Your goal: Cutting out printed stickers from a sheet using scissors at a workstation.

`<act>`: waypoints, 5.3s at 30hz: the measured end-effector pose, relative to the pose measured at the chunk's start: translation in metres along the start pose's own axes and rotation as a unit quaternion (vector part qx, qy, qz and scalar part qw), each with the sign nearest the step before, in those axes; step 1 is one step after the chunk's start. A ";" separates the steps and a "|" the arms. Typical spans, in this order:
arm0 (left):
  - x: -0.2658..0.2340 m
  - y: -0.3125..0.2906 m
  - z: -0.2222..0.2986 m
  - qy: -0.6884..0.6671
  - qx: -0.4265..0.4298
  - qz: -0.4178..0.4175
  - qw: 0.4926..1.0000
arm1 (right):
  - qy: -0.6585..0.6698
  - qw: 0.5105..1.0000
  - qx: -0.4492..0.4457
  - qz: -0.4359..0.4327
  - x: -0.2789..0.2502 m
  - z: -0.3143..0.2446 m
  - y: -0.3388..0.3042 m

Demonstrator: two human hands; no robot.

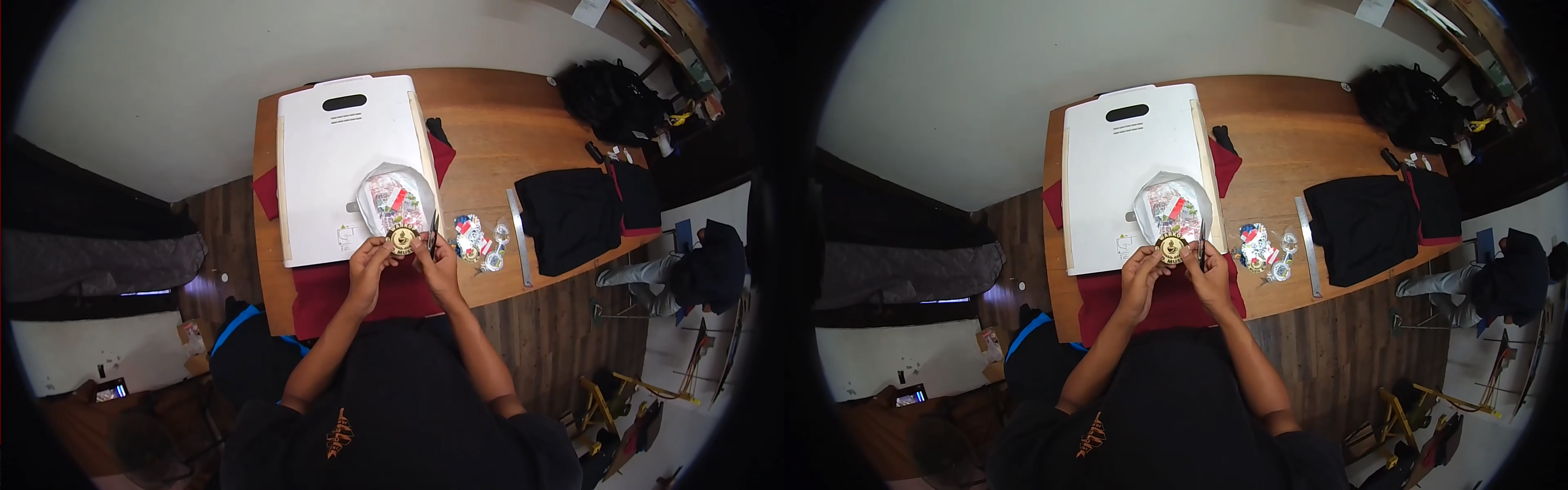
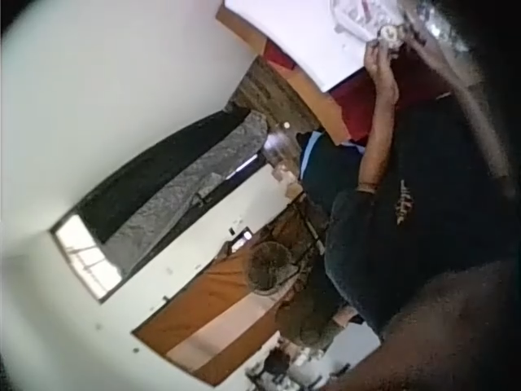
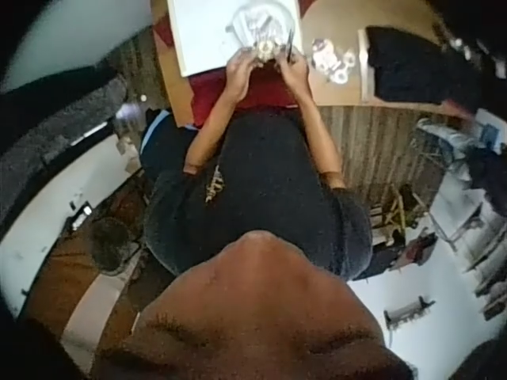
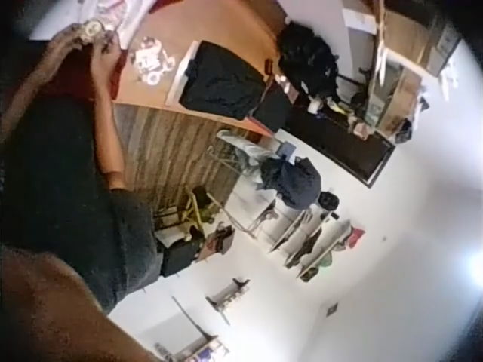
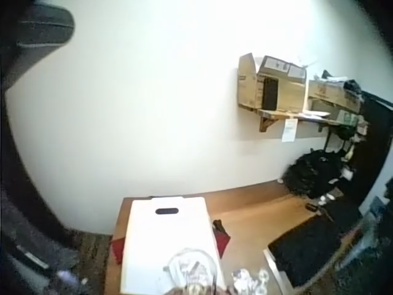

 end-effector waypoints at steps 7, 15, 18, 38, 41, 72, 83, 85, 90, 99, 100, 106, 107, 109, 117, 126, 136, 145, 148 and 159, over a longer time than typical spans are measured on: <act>-0.006 0.002 -0.003 0.048 0.001 0.020 0.999 | 0.062 0.998 0.017 -0.010 -0.008 0.001 0.001; -0.016 -0.001 -0.009 0.015 -0.014 0.044 0.999 | -0.014 0.999 0.022 0.022 -0.017 0.002 -0.006; -0.017 -0.004 -0.012 0.026 -0.010 0.048 0.998 | 0.038 0.997 0.058 0.018 -0.015 0.004 -0.008; 0.002 -0.007 -0.008 0.084 0.025 0.062 0.994 | 0.043 0.997 0.063 -0.013 -0.038 0.002 -0.005; 0.007 -0.003 -0.009 0.083 0.029 0.068 0.994 | 0.064 0.995 0.075 -0.019 -0.041 -0.003 -0.003; -0.048 -0.024 -0.006 0.265 0.257 0.298 0.880 | -0.121 0.982 0.062 0.132 -0.173 -0.004 0.029; -0.063 -0.064 -0.072 0.529 0.183 0.166 0.812 | -0.246 0.940 0.014 0.235 -0.250 0.034 0.009; -0.064 -0.068 -0.084 0.629 0.211 0.168 0.729 | -0.254 0.933 0.038 0.251 -0.253 0.039 0.000; -0.078 -0.046 -0.118 0.731 0.130 0.170 0.648 | -0.256 0.939 0.028 0.226 -0.258 0.039 -0.031; -0.045 -0.061 -0.135 0.733 0.218 -0.060 0.642 | -0.260 0.937 0.056 0.228 -0.285 0.043 -0.064; -0.055 -0.054 -0.126 0.734 0.210 0.025 0.645 | -0.257 0.937 0.061 0.229 -0.286 0.043 -0.066; -0.042 -0.052 -0.185 0.778 0.139 -0.027 0.612 | -0.262 0.938 0.073 0.217 -0.279 0.046 -0.076; -0.030 -0.066 -0.207 0.779 0.127 -0.132 0.600 | -0.263 0.937 0.075 0.217 -0.280 0.048 -0.077; -0.015 -0.099 -0.244 0.751 0.183 -0.312 0.553 | -0.278 0.934 0.075 0.211 -0.280 0.049 -0.081; 0.014 -0.041 -0.158 0.741 0.217 -0.103 0.627 | -0.276 0.929 0.108 0.221 -0.279 0.052 -0.097; 0.039 -0.061 -0.204 0.679 0.273 -0.340 0.591 | -0.278 0.926 0.093 0.239 -0.299 0.062 -0.107; 0.047 -0.102 -0.238 0.577 0.274 -0.512 0.574 | -0.300 0.927 0.060 0.219 -0.296 0.062 -0.097; 0.019 -0.095 -0.273 0.604 0.198 -0.531 0.561 | -0.238 0.946 0.082 0.204 -0.267 0.056 -0.087; 0.061 -0.080 -0.229 0.622 0.276 -0.513 0.523 | -0.260 0.937 0.096 0.213 -0.269 0.053 -0.088; 0.096 -0.011 -0.100 0.669 0.330 -0.198 0.636 | -0.235 0.956 0.072 0.162 -0.277 0.086 -0.064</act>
Point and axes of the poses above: each hand's wrist, its own y-axis towards the middle knuckle, its own x-axis out of the palm, z = x × y, the point moved 7 cm from there along y, towards the middle knuckle, and after that the axes turned 6 degrees about y, right-handed, at the moved point
